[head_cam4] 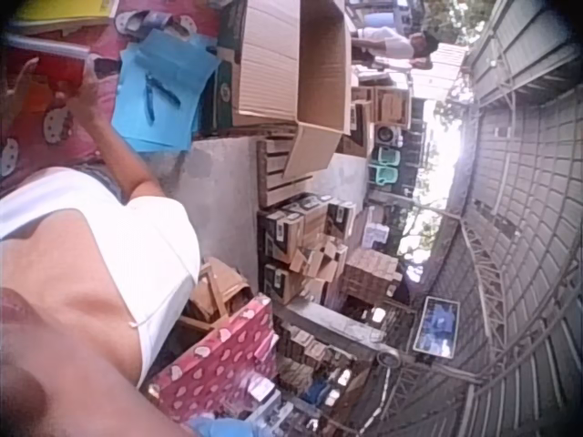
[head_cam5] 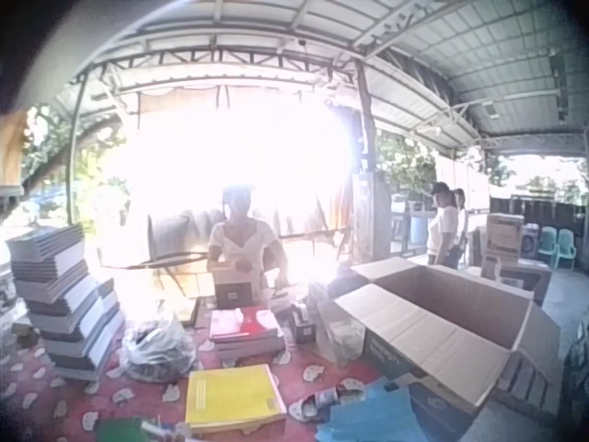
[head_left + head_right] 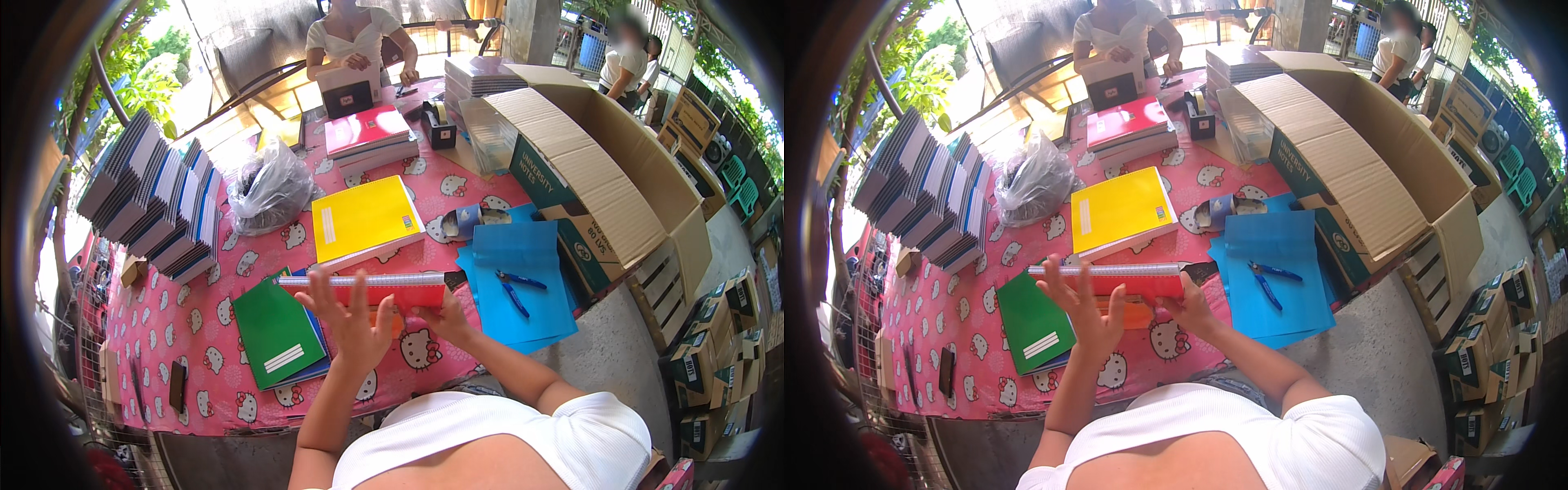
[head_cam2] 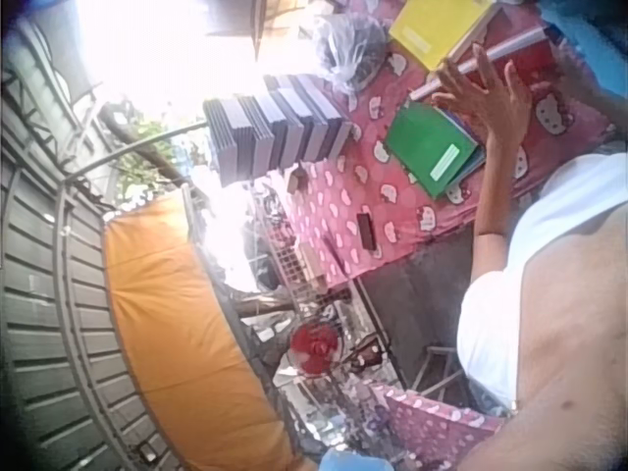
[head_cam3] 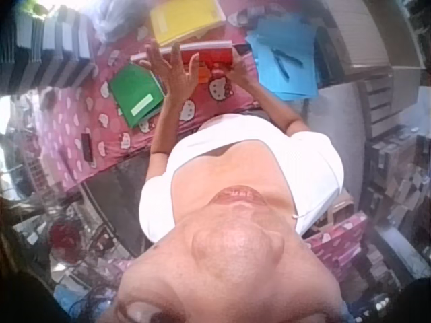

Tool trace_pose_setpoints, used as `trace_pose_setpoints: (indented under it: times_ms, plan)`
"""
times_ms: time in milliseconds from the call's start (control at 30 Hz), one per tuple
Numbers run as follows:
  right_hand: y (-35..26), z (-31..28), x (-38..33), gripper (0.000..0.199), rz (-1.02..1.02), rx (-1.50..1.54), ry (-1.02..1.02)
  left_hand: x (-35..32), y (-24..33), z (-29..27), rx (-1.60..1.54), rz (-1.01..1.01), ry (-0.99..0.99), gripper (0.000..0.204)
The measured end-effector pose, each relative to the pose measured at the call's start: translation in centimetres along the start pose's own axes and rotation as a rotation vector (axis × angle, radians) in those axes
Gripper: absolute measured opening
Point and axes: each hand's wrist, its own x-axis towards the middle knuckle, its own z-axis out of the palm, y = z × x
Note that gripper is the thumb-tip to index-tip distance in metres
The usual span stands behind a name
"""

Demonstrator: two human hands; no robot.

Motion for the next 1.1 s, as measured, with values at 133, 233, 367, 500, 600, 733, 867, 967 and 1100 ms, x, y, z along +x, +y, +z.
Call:
trace_pose_setpoints:
  times_ms: [133, 233, 367, 500, 600, 733, 867, 967, 1100]
  plan:
    - [0.3, -0.2, -0.1, 0.034, -0.017, -0.003, -0.014, 1.5, 1.1, 1.3, 0.102, 0.126, -0.254, 0.05]
    - [0.2, -0.2, 0.0, 0.036, -0.012, 0.021, -0.023, 1.6, 0.8, 1.7, -0.029, 0.114, -0.398, 0.045]
    - [0.7, -0.4, -0.1, 0.035, -0.056, -0.101, -0.024, 1.9, 0.7, 1.6, -0.161, 0.122, -0.371, 0.035]
    - [0.7, -0.6, 0.0, 0.034, -0.081, -0.165, -0.046, 1.8, 0.9, 1.8, -0.214, 0.115, -0.261, 0.026]
    - [0.2, -0.6, 0.1, 0.034, -0.1, -0.183, -0.045, 1.9, 1.1, 1.7, -0.242, 0.083, -0.171, 0.02]
    - [0.0, -0.6, 0.1, 0.033, -0.092, -0.181, -0.03, 1.8, 1.0, 2.0, -0.258, 0.068, -0.24, 0.017]
    - [0.3, -0.6, 0.1, 0.033, -0.074, -0.159, -0.038, 1.9, 1.1, 2.0, -0.271, 0.051, -0.244, 0.015]
    - [0.5, -0.7, 0.1, 0.033, -0.075, -0.164, -0.049, 1.8, 0.9, 2.2, -0.275, 0.051, -0.241, 0.015]
    - [0.4, -1.7, 0.1, 0.036, -0.062, -0.246, -0.126, 1.9, 1.0, 2.1, -0.289, 0.028, -0.253, 0.014]
